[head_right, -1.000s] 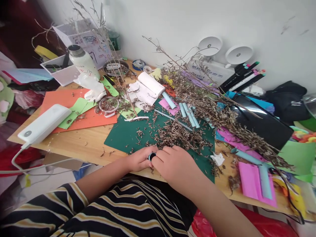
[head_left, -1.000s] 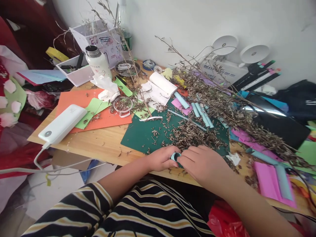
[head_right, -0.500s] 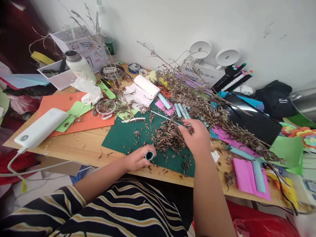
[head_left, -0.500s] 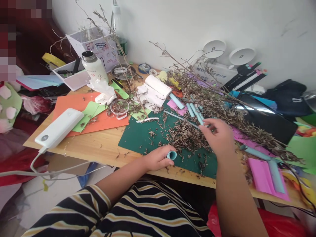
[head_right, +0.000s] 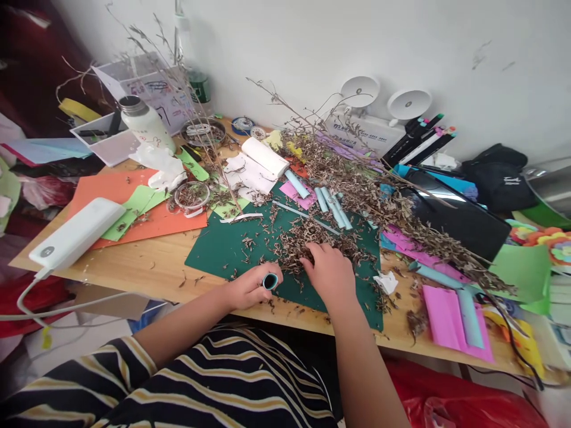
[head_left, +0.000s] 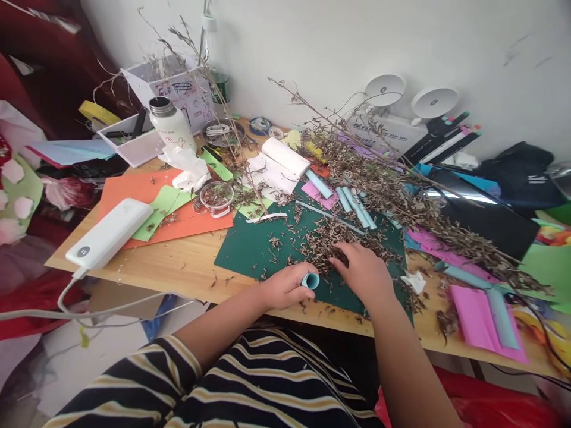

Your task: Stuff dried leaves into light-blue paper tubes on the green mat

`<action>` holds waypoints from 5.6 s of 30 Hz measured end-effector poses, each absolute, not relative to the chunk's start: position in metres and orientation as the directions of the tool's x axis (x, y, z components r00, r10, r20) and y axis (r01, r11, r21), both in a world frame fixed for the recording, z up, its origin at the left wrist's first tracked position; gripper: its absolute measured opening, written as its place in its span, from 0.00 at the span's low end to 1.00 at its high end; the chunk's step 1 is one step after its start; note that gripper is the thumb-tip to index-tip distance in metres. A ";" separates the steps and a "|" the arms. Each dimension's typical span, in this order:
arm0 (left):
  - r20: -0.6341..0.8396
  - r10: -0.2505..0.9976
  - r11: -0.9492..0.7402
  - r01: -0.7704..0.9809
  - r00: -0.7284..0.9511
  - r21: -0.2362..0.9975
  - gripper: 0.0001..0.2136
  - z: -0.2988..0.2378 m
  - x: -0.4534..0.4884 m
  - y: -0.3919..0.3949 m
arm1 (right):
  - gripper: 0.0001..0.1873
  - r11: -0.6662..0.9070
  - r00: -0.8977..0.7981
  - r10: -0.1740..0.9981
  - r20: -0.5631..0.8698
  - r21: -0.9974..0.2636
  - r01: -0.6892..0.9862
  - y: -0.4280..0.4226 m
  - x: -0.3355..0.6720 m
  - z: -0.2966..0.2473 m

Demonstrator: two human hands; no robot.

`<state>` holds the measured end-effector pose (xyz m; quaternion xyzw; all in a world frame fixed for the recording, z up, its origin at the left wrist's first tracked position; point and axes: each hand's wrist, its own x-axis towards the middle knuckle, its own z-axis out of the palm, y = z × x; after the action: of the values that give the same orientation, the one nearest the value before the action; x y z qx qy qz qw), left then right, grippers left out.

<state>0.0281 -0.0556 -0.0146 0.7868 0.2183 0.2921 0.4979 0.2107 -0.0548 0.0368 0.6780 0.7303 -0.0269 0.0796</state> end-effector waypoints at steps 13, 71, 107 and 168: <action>0.255 0.637 -0.411 0.040 0.728 0.911 0.24 -0.015 0.029 -0.056 | 0.17 0.171 -0.169 0.985 -0.046 0.038 0.985 -0.062 0.207 0.032; 0.395 0.660 -0.582 0.104 0.639 0.806 0.24 -0.013 0.035 -0.064 | 0.15 0.735 -0.526 0.637 0.564 -0.236 0.636 -0.088 0.183 0.052; 0.262 0.767 -0.320 -0.005 0.586 0.947 0.19 -0.008 0.059 -0.039 | 0.06 0.552 -0.366 0.814 0.450 -0.407 0.727 -0.071 0.212 0.048; 0.310 0.648 -0.384 -0.052 0.696 0.922 0.28 -0.008 0.054 -0.033 | 0.11 0.578 -0.521 0.816 0.252 -0.350 0.737 -0.066 0.219 0.067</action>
<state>0.0539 -0.0333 -0.0075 0.7606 0.1957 0.3371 0.5193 0.2188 -0.0660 0.0667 0.4481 0.8662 -0.0997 -0.1972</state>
